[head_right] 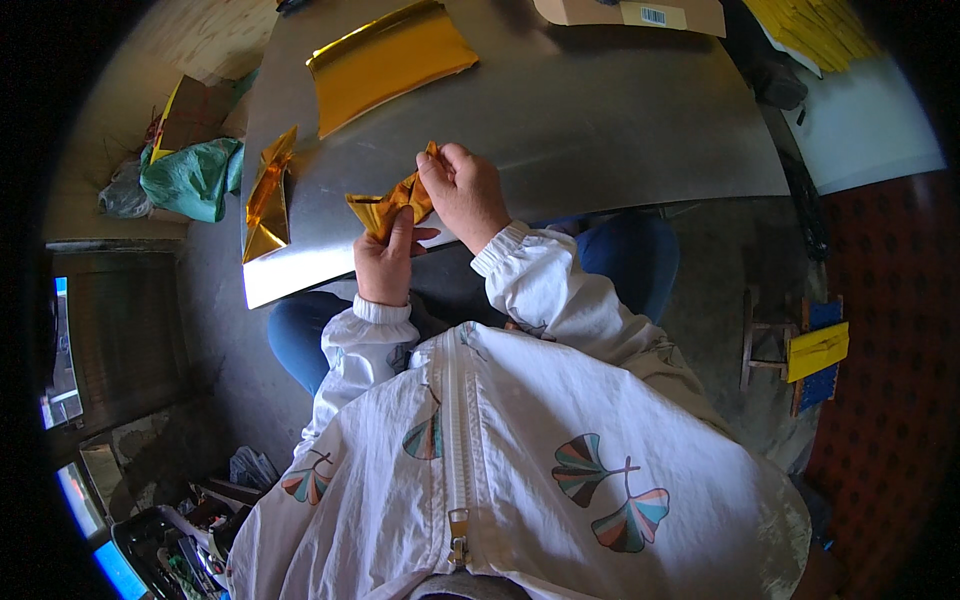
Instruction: The person folds a square sheet of gold paper by hand into a small pyramid-shaped packet, pressing creases and tucking flaps to form a closed container. The finished packet is placed on the table.
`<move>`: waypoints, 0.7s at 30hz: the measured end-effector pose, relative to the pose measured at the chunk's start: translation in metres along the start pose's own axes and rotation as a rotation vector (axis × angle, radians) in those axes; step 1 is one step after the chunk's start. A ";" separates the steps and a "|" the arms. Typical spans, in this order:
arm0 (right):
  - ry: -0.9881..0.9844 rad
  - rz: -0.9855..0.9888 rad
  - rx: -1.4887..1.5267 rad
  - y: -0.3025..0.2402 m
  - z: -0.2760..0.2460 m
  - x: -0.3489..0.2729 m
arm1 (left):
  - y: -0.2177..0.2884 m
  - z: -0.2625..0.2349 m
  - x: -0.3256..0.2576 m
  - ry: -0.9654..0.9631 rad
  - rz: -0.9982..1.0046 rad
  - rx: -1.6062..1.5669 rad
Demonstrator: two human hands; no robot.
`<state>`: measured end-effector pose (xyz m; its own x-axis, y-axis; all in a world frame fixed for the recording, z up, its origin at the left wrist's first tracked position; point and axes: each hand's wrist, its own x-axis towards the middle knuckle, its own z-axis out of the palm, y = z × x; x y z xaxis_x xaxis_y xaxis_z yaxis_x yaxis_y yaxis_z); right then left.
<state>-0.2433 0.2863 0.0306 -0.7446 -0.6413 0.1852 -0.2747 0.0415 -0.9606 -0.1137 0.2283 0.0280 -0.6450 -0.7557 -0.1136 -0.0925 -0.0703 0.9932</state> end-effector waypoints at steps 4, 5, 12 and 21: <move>0.036 -0.008 0.001 -0.002 0.000 0.001 | -0.002 -0.001 0.000 0.015 0.016 0.050; 0.039 -0.002 -0.010 -0.002 0.001 0.001 | -0.002 -0.001 0.000 0.019 0.022 0.065; 0.055 0.013 -0.062 -0.004 0.001 0.002 | 0.001 0.004 -0.003 0.056 0.047 0.186; 0.054 -0.039 0.011 0.000 -0.003 0.001 | 0.001 0.006 -0.004 0.045 -0.009 -0.002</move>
<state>-0.2456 0.2875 0.0314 -0.7654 -0.5997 0.2336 -0.2979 0.0083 -0.9546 -0.1156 0.2348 0.0296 -0.6092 -0.7837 -0.1214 -0.0966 -0.0786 0.9922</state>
